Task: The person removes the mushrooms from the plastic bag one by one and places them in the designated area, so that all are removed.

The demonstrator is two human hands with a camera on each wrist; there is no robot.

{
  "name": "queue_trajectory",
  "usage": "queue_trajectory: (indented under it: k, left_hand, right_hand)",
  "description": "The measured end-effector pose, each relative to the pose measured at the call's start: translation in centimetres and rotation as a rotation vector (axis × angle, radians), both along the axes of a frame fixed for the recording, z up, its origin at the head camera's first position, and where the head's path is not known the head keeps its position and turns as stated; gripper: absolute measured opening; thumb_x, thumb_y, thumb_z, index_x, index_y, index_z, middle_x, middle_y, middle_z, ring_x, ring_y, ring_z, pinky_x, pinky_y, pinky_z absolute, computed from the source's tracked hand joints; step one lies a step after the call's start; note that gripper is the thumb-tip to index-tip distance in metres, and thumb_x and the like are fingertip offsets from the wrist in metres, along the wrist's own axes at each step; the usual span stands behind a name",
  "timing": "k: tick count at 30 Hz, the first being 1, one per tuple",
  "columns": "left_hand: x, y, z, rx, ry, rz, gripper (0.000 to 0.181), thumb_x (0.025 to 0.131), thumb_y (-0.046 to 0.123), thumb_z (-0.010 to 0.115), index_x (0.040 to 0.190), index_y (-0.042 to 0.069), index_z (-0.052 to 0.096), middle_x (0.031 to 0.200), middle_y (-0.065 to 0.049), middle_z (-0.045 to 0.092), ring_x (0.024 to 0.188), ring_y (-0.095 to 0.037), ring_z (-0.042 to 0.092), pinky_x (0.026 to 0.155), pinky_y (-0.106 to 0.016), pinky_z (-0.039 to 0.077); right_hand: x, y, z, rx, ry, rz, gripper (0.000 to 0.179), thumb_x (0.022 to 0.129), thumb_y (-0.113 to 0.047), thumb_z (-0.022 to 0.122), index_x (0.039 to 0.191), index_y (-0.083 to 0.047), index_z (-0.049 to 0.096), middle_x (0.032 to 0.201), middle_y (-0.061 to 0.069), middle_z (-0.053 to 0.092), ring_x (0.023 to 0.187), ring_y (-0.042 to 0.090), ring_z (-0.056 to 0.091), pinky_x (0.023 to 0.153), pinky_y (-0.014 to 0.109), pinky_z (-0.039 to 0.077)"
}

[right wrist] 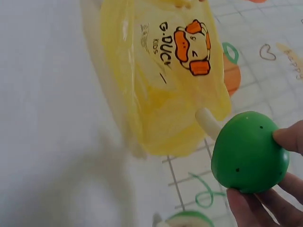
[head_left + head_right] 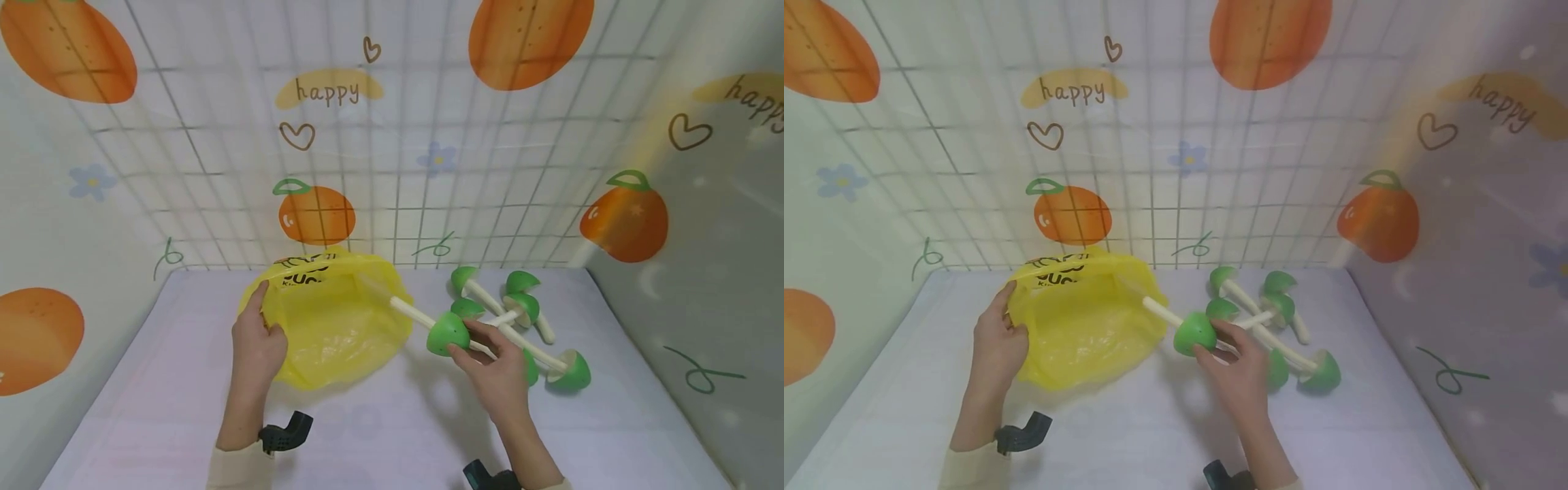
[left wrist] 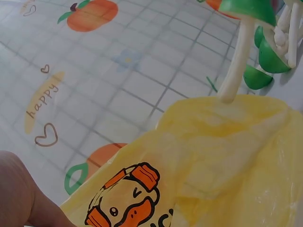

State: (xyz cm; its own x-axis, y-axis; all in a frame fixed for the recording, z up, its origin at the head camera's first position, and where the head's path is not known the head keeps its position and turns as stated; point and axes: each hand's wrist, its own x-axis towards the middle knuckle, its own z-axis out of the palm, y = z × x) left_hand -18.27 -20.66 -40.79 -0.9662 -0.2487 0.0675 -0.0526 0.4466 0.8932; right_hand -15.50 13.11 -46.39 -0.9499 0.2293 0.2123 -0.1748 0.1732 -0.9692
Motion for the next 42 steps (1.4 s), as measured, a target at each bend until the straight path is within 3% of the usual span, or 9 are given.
queue_trajectory:
  k: [14,28,42]
  left_hand:
    - [-0.2,-0.1,0.3,-0.015,0.002,-0.004,0.077,0.095,-0.011,0.04,0.168,0.01,0.026,0.154,-0.02,0.049,0.115,-0.035,0.062,0.096,-0.045,0.055]
    - [0.0,-0.1,-0.1,-0.016,-0.006,0.006,0.077,0.096,-0.01,0.041,0.168,0.011,0.025,0.147,-0.018,0.054,0.11,-0.034,0.065,0.092,-0.042,0.057]
    - [-0.1,0.0,-0.2,-0.012,-0.002,0.006,0.077,0.095,-0.011,0.041,0.168,0.01,0.026,0.15,-0.019,0.053,0.115,-0.035,0.064,0.096,-0.045,0.056]
  right_hand:
    - [3.4,4.2,-2.4,0.135,-0.113,-0.19,0.045,0.086,-0.004,0.086,0.129,-0.004,0.073,0.127,0.01,0.072,0.105,-0.002,0.066,0.087,0.018,0.058]
    - [5.9,5.8,-4.2,0.236,-0.214,-0.235,0.049,0.085,-0.021,0.09,0.129,-0.009,0.073,0.125,0.012,0.073,0.1,-0.009,0.063,0.081,0.014,0.057]
    - [7.1,6.1,-5.4,0.227,-0.244,-0.238,0.054,0.084,-0.016,0.09,0.133,-0.006,0.07,0.126,0.016,0.071,0.099,-0.013,0.061,0.081,0.013,0.056]
